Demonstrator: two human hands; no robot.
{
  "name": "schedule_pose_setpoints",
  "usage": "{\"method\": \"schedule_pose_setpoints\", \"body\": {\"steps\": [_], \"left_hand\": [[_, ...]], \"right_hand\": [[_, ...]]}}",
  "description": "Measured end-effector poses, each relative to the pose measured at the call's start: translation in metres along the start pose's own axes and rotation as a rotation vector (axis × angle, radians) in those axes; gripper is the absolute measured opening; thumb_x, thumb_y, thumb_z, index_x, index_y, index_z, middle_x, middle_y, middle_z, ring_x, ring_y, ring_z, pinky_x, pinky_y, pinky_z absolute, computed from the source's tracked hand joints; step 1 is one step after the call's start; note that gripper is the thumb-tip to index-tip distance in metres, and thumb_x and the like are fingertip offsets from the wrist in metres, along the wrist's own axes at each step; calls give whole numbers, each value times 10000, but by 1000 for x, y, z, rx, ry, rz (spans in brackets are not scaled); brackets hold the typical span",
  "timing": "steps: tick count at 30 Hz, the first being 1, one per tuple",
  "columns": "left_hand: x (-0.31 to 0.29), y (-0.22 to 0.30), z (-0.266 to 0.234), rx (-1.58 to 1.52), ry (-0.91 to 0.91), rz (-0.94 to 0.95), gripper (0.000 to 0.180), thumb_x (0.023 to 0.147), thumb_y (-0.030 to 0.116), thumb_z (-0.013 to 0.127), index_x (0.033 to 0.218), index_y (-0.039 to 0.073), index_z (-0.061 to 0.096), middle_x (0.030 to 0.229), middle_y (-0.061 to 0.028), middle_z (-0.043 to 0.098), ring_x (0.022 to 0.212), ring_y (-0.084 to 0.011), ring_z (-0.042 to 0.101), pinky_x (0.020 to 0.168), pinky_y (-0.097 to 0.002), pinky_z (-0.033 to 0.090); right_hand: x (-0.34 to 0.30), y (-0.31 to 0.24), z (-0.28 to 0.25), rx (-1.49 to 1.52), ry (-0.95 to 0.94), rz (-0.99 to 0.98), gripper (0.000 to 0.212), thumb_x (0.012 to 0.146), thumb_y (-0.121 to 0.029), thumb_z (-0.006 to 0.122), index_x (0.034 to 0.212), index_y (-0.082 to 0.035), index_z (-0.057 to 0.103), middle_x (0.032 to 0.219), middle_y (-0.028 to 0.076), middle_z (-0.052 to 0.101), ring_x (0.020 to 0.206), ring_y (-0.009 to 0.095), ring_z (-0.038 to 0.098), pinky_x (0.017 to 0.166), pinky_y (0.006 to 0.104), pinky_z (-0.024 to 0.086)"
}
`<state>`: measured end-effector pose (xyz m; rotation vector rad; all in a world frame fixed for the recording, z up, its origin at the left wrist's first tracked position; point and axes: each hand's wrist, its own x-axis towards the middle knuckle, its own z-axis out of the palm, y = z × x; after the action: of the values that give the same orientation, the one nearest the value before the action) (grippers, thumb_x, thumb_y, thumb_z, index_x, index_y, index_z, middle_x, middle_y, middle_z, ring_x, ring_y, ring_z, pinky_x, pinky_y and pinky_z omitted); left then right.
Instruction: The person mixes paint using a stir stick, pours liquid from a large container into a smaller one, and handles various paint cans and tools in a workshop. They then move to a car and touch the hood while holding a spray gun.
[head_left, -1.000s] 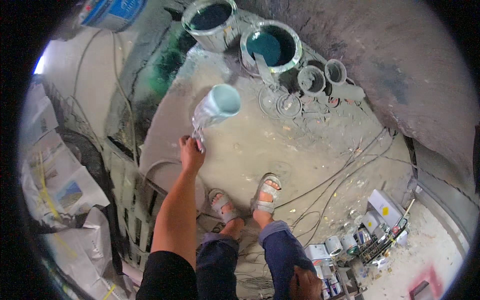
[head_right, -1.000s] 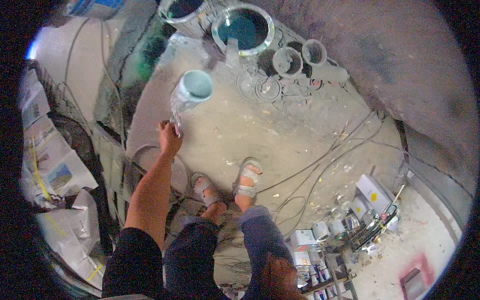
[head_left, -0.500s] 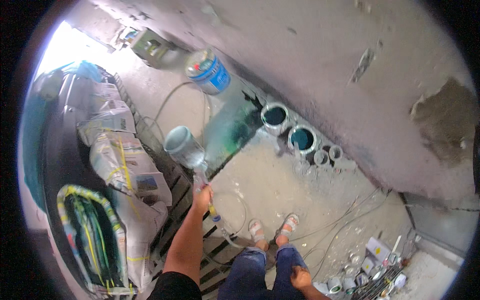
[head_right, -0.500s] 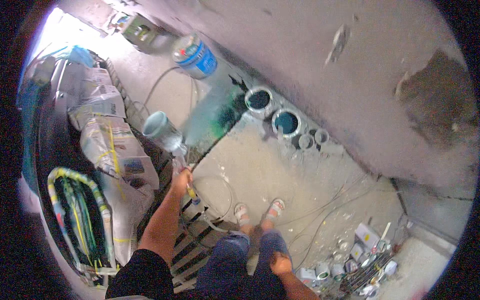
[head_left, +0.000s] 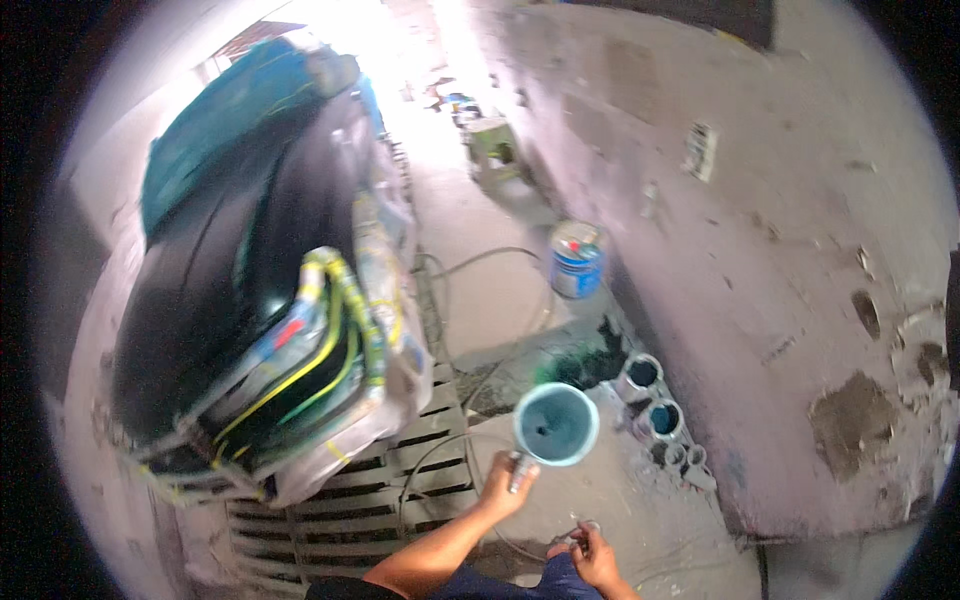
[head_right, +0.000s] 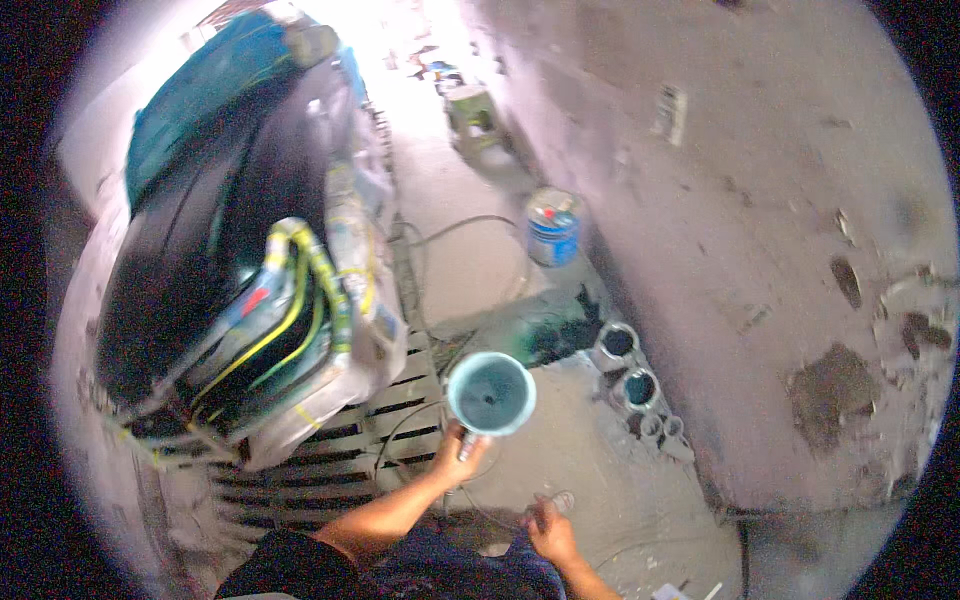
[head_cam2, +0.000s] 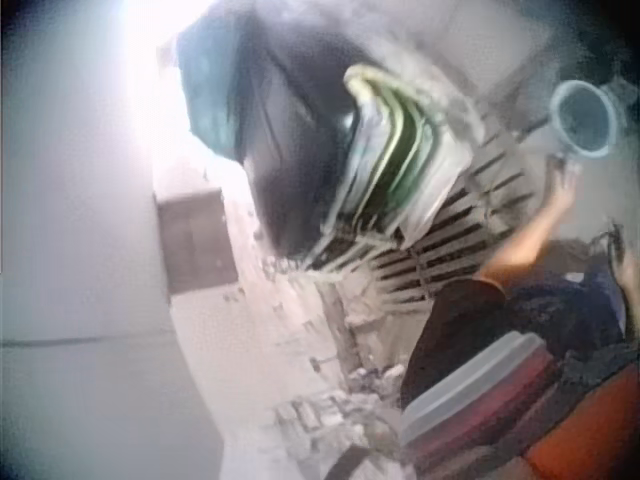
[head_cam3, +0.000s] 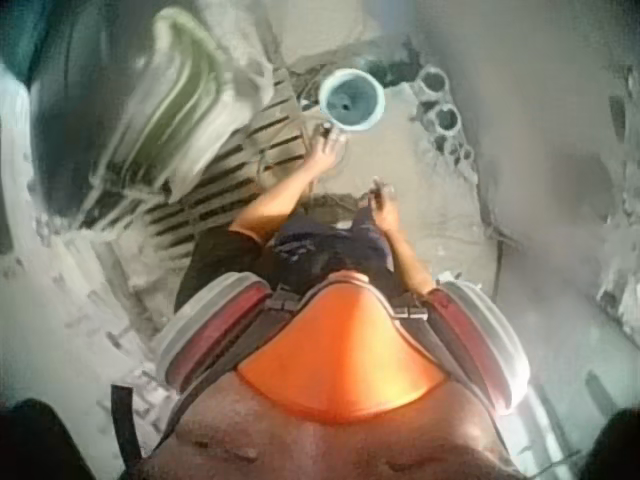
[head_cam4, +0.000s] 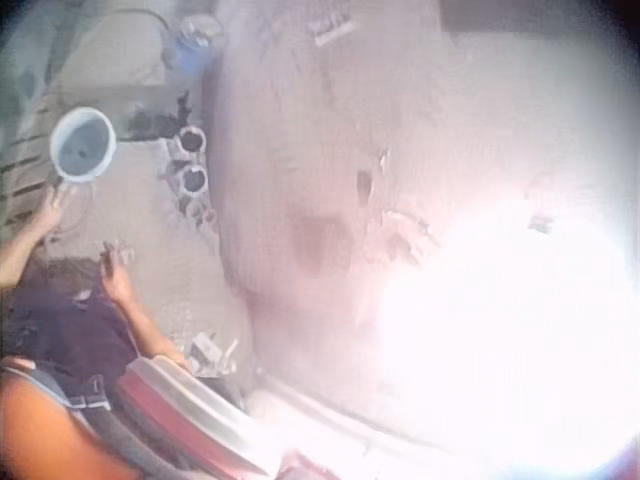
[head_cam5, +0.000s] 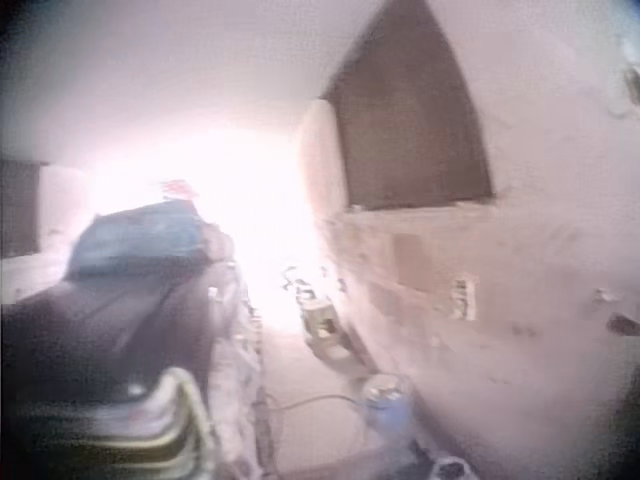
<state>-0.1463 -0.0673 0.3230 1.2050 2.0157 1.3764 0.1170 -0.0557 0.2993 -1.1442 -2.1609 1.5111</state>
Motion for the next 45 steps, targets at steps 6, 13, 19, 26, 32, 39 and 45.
{"method": "schedule_pose_setpoints", "body": {"steps": [6,13,19,26,32,39,45], "left_hand": [[-65,54,-113,-131,-62,39,318,790,160,672,1051,49,527,954,-182,478,891,-372,513,763,-442,440],[-99,78,-232,76,13,208,429,757,422,713,876,33,578,817,-175,559,730,-395,544,654,-483,432],[-102,100,-278,321,147,407,497,703,520,706,794,43,602,780,-165,583,705,-376,556,640,-492,432],[-102,114,-305,204,-8,462,633,729,396,729,1153,-19,508,1083,-237,526,1041,-402,507,863,-465,445],[-96,92,-365,78,-91,340,346,912,212,575,1194,15,537,1090,-166,537,1010,-293,562,850,-382,478],[-81,36,-450,-275,248,-238,218,950,218,499,837,45,570,646,-2,515,609,-82,503,542,-259,406],[-42,-32,-474,-366,181,-59,365,960,297,417,651,105,451,561,-14,381,485,-118,355,486,-303,303]], "right_hand": [[27,-136,99,292,28,-64,526,787,-56,675,1245,12,423,1120,150,600,960,221,601,807,349,497],[1,-278,183,450,172,-327,316,691,-31,723,968,-16,572,941,60,593,870,178,561,743,336,474],[8,-283,215,373,174,-439,581,983,-525,267,1312,-46,252,1205,116,458,1114,241,449,995,399,343],[36,-330,199,905,-56,-301,518,891,-363,544,1265,-22,437,1062,65,548,1022,196,522,910,371,421],[47,-332,151,515,61,-349,453,878,-268,599,1229,-10,473,645,14,545,483,62,417,430,217,293],[33,-331,112,89,-53,-426,136,753,-62,574,872,3,584,781,96,604,654,168,546,586,299,430],[23,-313,154,-212,-302,-549,168,769,24,530,908,7,622,844,85,623,792,165,590,672,299,490]]}}
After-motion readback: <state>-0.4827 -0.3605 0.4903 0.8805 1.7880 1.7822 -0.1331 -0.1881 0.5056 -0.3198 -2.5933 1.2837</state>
